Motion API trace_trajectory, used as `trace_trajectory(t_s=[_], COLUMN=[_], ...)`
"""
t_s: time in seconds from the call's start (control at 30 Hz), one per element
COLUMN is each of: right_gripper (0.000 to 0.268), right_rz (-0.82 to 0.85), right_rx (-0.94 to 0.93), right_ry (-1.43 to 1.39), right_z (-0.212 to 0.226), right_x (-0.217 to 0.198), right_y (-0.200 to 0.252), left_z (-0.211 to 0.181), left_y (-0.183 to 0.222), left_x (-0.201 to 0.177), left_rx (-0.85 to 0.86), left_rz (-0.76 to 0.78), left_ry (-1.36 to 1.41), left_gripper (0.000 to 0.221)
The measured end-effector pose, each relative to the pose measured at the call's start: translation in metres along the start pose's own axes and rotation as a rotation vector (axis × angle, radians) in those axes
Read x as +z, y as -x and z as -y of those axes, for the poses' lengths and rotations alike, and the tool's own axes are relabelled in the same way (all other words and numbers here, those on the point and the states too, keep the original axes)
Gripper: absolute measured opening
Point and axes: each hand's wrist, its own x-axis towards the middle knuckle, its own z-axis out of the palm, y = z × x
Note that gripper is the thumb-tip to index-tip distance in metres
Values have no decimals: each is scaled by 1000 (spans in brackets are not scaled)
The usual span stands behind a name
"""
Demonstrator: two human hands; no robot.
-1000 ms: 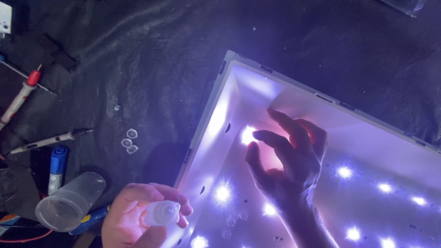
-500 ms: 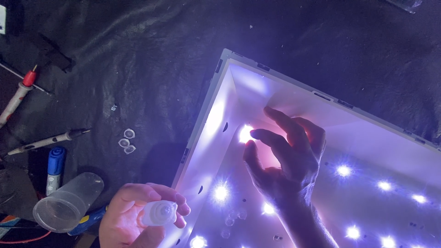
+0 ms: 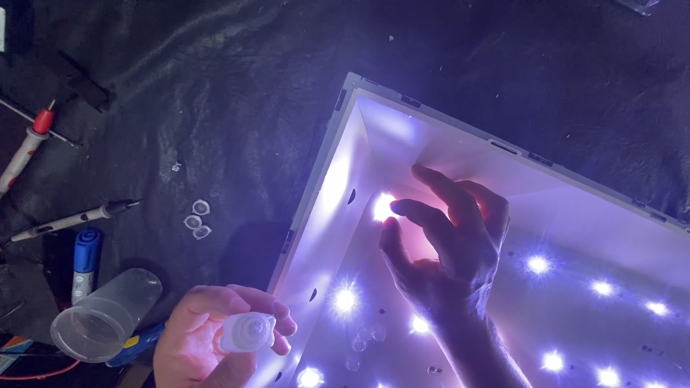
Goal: Applying adhesive to small plastic LED lenses and attaching them to an LED backlight panel during a TV repair.
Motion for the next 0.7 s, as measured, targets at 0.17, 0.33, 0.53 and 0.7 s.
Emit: trace_trajectory(t_s=[0.17, 0.33, 0.53, 0.7], right_gripper=[11, 12, 12, 12], right_rz=[12, 15, 13, 16], right_rx=[12, 23, 20, 28], right_ry=[-2, -8, -3, 2], right_z=[-1, 0, 0, 0], right_x=[0, 0, 0, -1], right_y=[1, 2, 2, 2], left_z=[-1, -1, -3, -1], left_y=[0, 0, -1, 1], left_x=[3, 5, 4, 4], left_rx=[15, 43, 23, 24], left_rz=[9, -7, -18, -10], left_ry=[22, 25, -27, -2], left_gripper=[31, 27, 32, 28])
